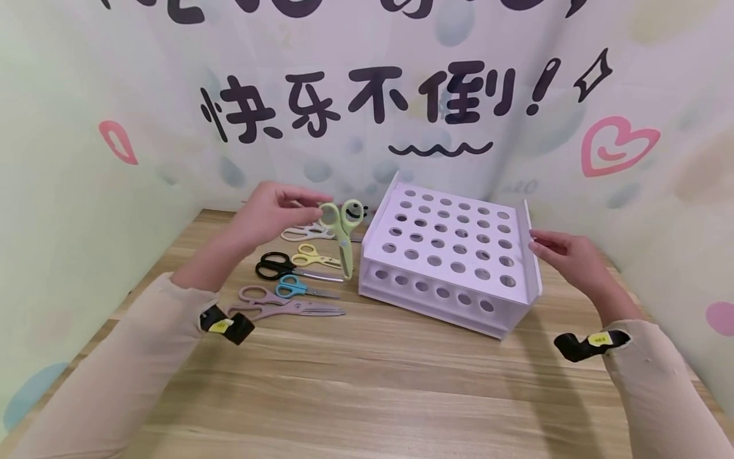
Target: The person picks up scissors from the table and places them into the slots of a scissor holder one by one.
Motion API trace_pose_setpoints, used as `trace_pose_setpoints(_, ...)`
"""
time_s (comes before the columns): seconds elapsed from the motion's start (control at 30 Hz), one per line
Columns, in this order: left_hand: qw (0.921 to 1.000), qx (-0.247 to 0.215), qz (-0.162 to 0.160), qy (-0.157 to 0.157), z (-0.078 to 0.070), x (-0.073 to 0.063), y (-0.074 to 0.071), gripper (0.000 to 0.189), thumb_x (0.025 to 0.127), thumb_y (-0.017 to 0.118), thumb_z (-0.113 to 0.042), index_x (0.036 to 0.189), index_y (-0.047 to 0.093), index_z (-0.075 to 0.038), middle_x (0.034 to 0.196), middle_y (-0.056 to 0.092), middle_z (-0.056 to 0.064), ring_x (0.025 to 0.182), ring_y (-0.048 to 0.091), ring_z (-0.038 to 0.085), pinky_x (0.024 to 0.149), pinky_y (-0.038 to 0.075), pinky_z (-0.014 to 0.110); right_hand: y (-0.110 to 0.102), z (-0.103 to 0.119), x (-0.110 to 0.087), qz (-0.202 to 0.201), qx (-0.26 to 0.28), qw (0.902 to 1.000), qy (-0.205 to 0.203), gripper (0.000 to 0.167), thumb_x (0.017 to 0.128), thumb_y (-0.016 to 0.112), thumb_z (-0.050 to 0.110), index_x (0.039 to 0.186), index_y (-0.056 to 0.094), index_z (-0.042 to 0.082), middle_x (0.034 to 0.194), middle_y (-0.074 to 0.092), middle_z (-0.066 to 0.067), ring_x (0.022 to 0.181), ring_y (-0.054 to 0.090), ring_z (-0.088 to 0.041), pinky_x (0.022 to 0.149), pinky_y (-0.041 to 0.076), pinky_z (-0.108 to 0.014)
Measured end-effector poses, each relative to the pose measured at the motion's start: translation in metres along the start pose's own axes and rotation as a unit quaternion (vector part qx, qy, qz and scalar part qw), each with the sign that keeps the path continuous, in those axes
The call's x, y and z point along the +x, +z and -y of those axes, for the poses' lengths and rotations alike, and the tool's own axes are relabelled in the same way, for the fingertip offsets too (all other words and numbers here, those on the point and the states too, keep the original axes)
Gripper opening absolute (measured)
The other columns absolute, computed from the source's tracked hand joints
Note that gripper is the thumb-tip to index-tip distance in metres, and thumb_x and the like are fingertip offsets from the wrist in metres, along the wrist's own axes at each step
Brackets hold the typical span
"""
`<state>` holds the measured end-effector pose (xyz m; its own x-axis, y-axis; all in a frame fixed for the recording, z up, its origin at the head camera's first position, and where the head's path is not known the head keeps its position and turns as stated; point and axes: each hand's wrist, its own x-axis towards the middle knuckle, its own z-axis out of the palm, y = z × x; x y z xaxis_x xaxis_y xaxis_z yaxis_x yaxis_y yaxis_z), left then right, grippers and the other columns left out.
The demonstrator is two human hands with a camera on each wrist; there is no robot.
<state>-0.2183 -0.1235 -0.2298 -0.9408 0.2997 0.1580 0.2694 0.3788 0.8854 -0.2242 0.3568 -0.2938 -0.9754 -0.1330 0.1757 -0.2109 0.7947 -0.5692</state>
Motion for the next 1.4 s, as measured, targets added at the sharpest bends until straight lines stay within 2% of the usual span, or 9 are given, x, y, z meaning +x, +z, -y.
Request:
trace_pose_setpoints(0.1, 1.0000, -0.003, -0.005, 0.004, -0.007, 0.009, -0.001, 0.029, 0.086, 0.065, -0.012, 0.114, 0.066, -0.009, 0.100, 0.064, 0.008, 0.084, 0.062, 0.016, 0.074, 0.051, 0.026, 0.000, 0.000, 0.000, 0.003, -0.001, 1.0000, 0.001, 0.052, 0.093, 0.054, 0.031, 0.128, 0.049, -0.006, 0.119, 0.053, -0.030, 0.098, 0.058, -0.030, 0.065, 0.041, -0.005)
trace_pose_setpoints(0.2, 0.9999, 0.006, -0.011, 0.008, -0.011, 0.018, -0.002, 0.028, 0.086, 0.065, -0.012, 0.114, 0.066, -0.009, 0.099, 0.063, 0.008, 0.082, 0.060, 0.016, 0.072, 0.050, 0.025, 0.000, 0.000, 0.000, 0.006, -0.003, 1.0000, 0.005, 0.053, 0.093, 0.053, 0.032, 0.129, 0.047, -0.006, 0.120, 0.052, -0.030, 0.102, 0.054, -0.040, 0.065, 0.040, -0.004)
trace_pose_setpoints(0.37, 0.9995, 0.023, -0.016, 0.016, -0.017, 0.033, 0.000, 0.028, 0.086, 0.065, -0.013, 0.113, 0.066, -0.010, 0.097, 0.064, 0.006, 0.080, 0.059, 0.016, 0.073, 0.049, 0.027, 0.001, 0.000, 0.000, 0.005, -0.007, 0.9999, 0.005, 0.052, 0.093, 0.053, 0.032, 0.129, 0.048, -0.006, 0.120, 0.052, -0.030, 0.102, 0.053, -0.042, 0.065, 0.040, -0.004)
trace_pose_setpoints(0.53, 0.9993, 0.008, -0.020, 0.030, -0.024, 0.049, 0.002, 0.028, 0.085, 0.065, -0.009, 0.113, 0.066, -0.007, 0.090, 0.064, 0.005, 0.077, 0.058, 0.016, 0.078, 0.050, 0.029, 0.000, 0.000, 0.001, 0.003, -0.009, 1.0000, 0.002, 0.051, 0.093, 0.054, 0.031, 0.128, 0.049, -0.006, 0.119, 0.053, -0.030, 0.101, 0.054, -0.040, 0.065, 0.040, -0.004)
trace_pose_setpoints(0.63, 0.9995, 0.000, -0.022, 0.025, -0.029, 0.057, 0.002, 0.028, 0.085, 0.064, -0.009, 0.113, 0.066, -0.007, 0.088, 0.064, 0.003, 0.076, 0.057, 0.014, 0.078, 0.051, 0.028, 0.000, 0.000, 0.001, 0.001, -0.008, 1.0000, 0.001, 0.051, 0.092, 0.055, 0.031, 0.128, 0.049, -0.005, 0.118, 0.054, -0.029, 0.097, 0.058, -0.031, 0.065, 0.041, -0.005)
trace_pose_setpoints(0.8, 0.9996, 0.008, -0.020, 0.019, -0.037, 0.068, 0.005, 0.028, 0.086, 0.063, -0.009, 0.114, 0.066, -0.007, 0.090, 0.063, 0.004, 0.076, 0.057, 0.013, 0.079, 0.050, 0.026, 0.001, -0.001, 0.002, 0.001, 0.013, 0.9999, 0.003, 0.050, 0.092, 0.056, 0.029, 0.127, 0.050, -0.006, 0.118, 0.054, -0.029, 0.083, 0.053, 0.008, 0.066, 0.042, -0.006)
trace_pose_setpoints(0.9, 0.9996, 0.008, -0.018, 0.021, -0.039, 0.075, 0.009, 0.028, 0.086, 0.062, -0.008, 0.114, 0.066, -0.007, 0.092, 0.062, 0.005, 0.077, 0.057, 0.014, 0.080, 0.049, 0.026, 0.001, 0.000, 0.002, 0.000, 0.012, 0.9999, 0.006, 0.050, 0.092, 0.056, 0.030, 0.128, 0.050, -0.005, 0.118, 0.054, -0.028, 0.081, 0.049, 0.014, 0.066, 0.042, -0.005)
trace_pose_setpoints(1.17, 0.9996, -0.006, -0.013, 0.025, -0.034, 0.090, 0.025, 0.028, 0.086, 0.060, -0.005, 0.113, 0.066, -0.005, 0.092, 0.061, 0.005, 0.079, 0.057, 0.014, 0.079, 0.050, 0.027, 0.000, 0.000, 0.002, 0.000, 0.001, 0.9999, 0.010, 0.051, 0.092, 0.056, 0.031, 0.128, 0.049, -0.004, 0.119, 0.054, -0.028, 0.094, 0.059, -0.016, 0.067, 0.043, -0.006)
trace_pose_setpoints(1.4, 0.9987, -0.044, -0.023, 0.006, -0.027, 0.102, 0.036, 0.028, 0.086, 0.060, -0.003, 0.113, 0.065, -0.003, 0.086, 0.060, 0.004, 0.072, 0.055, 0.011, 0.077, 0.050, 0.027, -0.001, 0.002, 0.001, 0.001, 0.003, 1.0000, 0.005, 0.050, 0.092, 0.056, 0.030, 0.128, 0.049, -0.005, 0.118, 0.054, -0.028, 0.096, 0.059, -0.023, 0.067, 0.042, -0.005)
